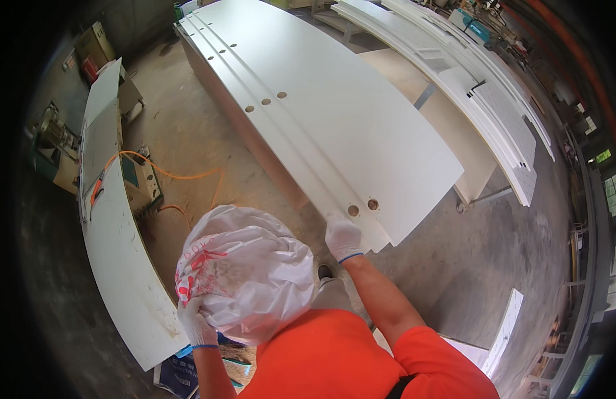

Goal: The person applies adhesive into holes on white panels using a caulk gun, then takes small white plugs from a plastic bag and inserts them into the holes.

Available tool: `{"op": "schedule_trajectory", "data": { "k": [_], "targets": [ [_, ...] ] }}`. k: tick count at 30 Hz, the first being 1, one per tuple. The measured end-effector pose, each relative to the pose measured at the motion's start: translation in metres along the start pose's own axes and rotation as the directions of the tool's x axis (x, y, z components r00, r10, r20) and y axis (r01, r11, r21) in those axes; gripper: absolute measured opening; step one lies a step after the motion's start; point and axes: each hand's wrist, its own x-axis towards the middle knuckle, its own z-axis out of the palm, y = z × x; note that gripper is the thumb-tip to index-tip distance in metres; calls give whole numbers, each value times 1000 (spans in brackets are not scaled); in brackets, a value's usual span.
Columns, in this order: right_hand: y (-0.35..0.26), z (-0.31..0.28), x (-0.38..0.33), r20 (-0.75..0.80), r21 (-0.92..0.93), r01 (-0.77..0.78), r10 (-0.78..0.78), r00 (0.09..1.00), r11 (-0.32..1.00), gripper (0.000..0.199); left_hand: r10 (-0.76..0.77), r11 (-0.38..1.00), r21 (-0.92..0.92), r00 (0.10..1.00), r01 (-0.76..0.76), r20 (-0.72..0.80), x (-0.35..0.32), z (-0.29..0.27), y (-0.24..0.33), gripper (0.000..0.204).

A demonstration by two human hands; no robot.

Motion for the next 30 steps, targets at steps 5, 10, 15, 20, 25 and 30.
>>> {"op": "schedule_trajectory", "data": {
  "k": [5, 10, 15, 20, 25, 30],
  "targets": [
    [0, -1, -7, 106, 7, -157, 156, 982, 988, 14, -15, 1000, 6, 999, 14, 31, -5, 6, 8, 35],
    [-18, -8, -13, 232, -5, -42, 42, 972, 999, 17, -5, 1000, 12, 999, 5, 49, -7, 7, 7, 37],
    [-41, -6, -26, 375, -55, -79, 94, 922, 995, 25, 3, 996, -91, 994, 7, 113, 1, 5, -1, 40],
    [-8, -27, -45, 159, 241, 101, -142, 977, 965, 22, 19, 993, -118, 990, -2, 138, 3, 1, -3, 42],
    [-2, -59, -9, 192, -63, 138, -123, 974, 988, 35, 4, 985, -172, 994, 15, 112, 0, 3, -7, 38],
    [2, -58, -7, -222, -148, 202, -231, 947, 968, 49, 14, 990, -138, 996, -1, 91, 3, 1, -10, 35]
  ]
}}
